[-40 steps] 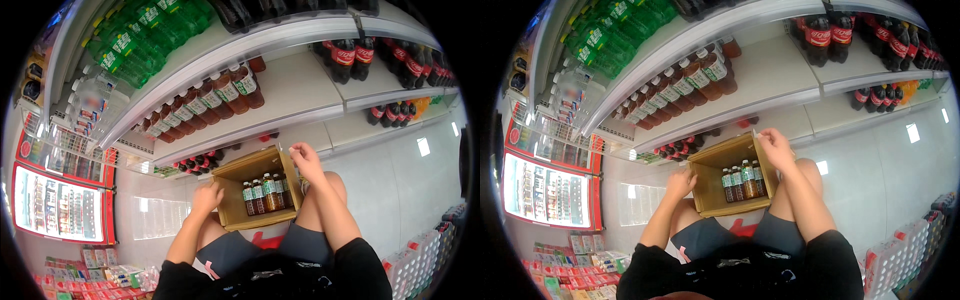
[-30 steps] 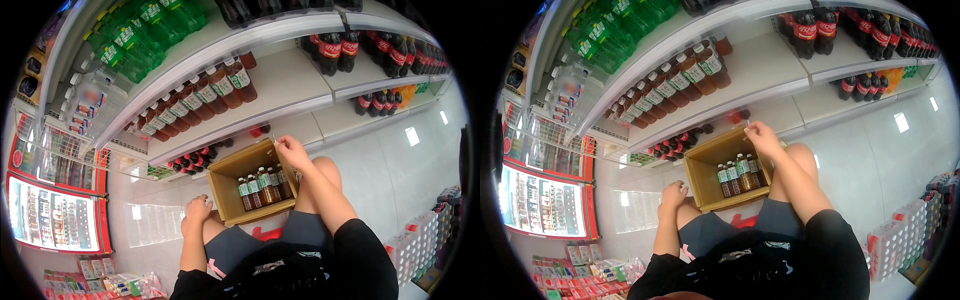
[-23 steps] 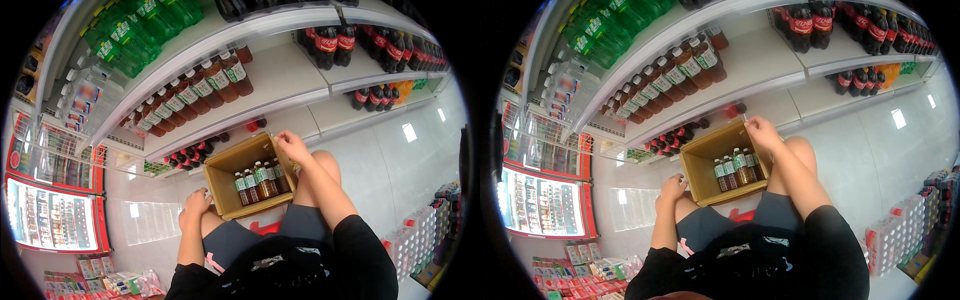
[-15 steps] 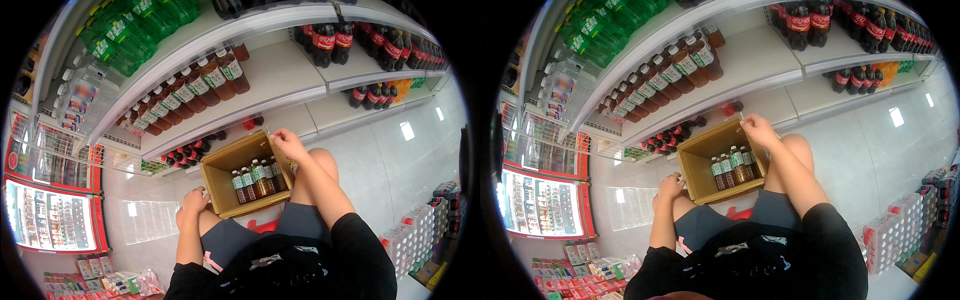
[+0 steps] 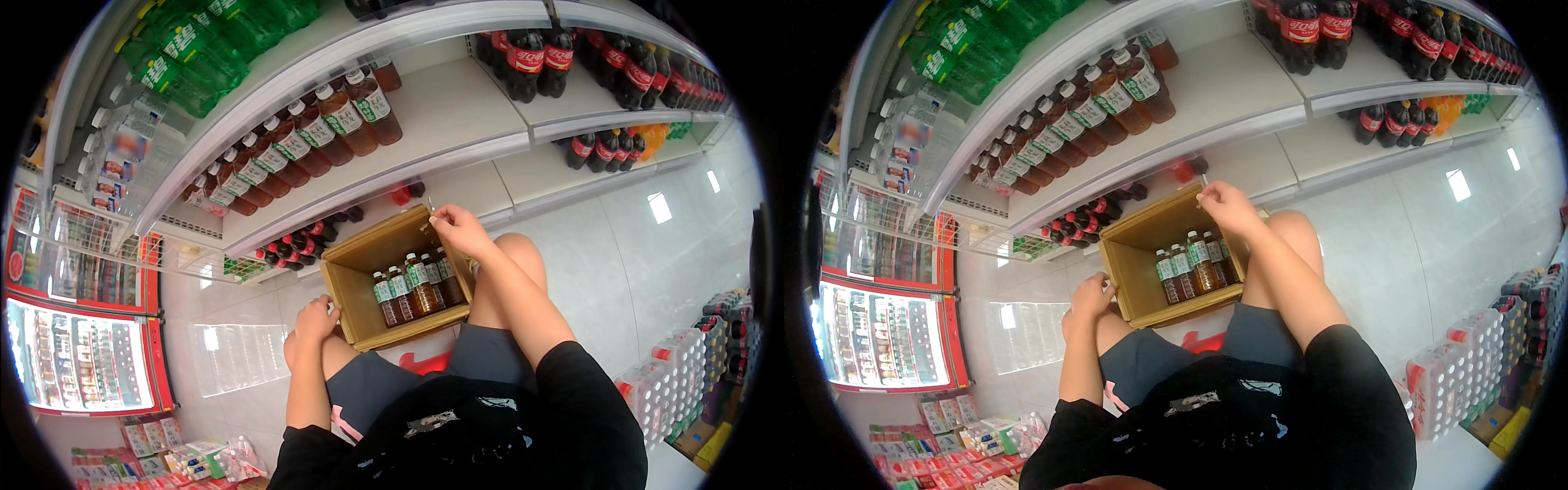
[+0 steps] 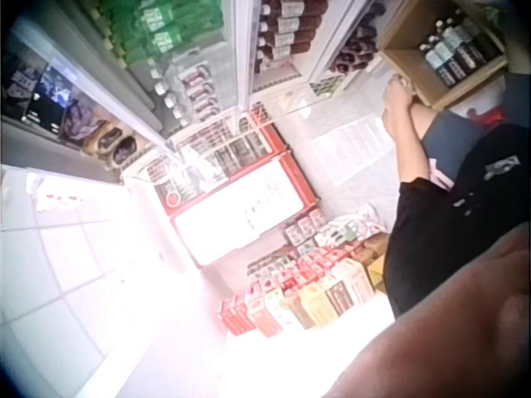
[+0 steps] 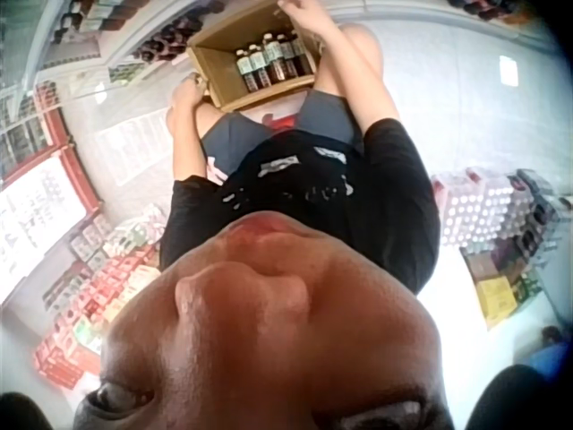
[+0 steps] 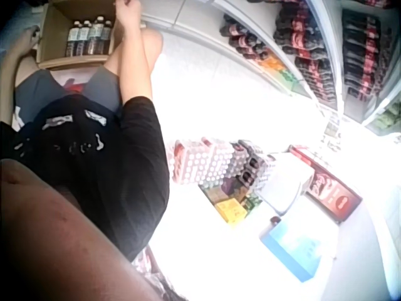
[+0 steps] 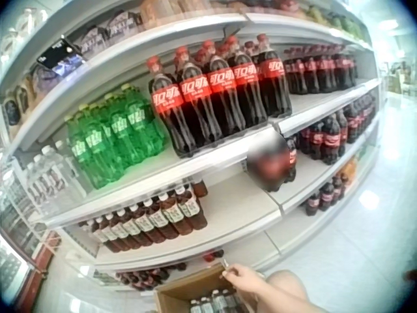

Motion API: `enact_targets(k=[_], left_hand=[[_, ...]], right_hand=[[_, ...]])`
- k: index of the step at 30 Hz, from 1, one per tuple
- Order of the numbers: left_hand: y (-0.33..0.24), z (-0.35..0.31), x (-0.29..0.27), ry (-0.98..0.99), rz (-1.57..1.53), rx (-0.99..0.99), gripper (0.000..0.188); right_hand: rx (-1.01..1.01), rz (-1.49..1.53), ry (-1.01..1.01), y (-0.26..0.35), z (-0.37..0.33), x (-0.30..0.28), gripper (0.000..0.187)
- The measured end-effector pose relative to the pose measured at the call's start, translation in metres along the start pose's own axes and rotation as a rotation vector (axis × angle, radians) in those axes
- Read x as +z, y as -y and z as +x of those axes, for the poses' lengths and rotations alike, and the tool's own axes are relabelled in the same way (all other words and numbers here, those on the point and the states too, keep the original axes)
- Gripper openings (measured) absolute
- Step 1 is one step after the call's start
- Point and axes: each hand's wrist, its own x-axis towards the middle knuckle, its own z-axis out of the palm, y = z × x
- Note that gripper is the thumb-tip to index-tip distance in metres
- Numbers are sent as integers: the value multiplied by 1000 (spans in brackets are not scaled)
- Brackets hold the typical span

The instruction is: The person sits on the floor in a store aisle and restocks a refrigerated shelf with bottled beverages. They repeatedly take bottles from a cardboard box on their lap and place them onto the shelf, organizing them in rows.

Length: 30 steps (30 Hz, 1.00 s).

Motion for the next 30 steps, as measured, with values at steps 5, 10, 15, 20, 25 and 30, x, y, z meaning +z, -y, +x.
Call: enact_targets(k=[5, 10, 15, 20, 25, 30], left_hand=[[-3, 4, 2, -48, -127, 74, 34], [-31, 10, 2, 65, -139, 264, 34], [-60, 48, 34, 263, -149, 423, 47], [-86, 99, 112, 289, -333, 379, 69], [-119, 103, 177, 414, -397, 281, 94], [-118, 98, 201, 551, -344, 161, 103]], right_hand=[[-6, -15, 13, -1, 0, 2, 30], [7, -62, 28, -1, -2, 0, 30], [-21, -77, 43, -4, -2, -2, 29], [-4, -135, 57, -9, 3, 1, 30], [-15, -157, 114, -4, -2, 0, 31], [-2, -188, 123, 11, -5, 2, 31]])
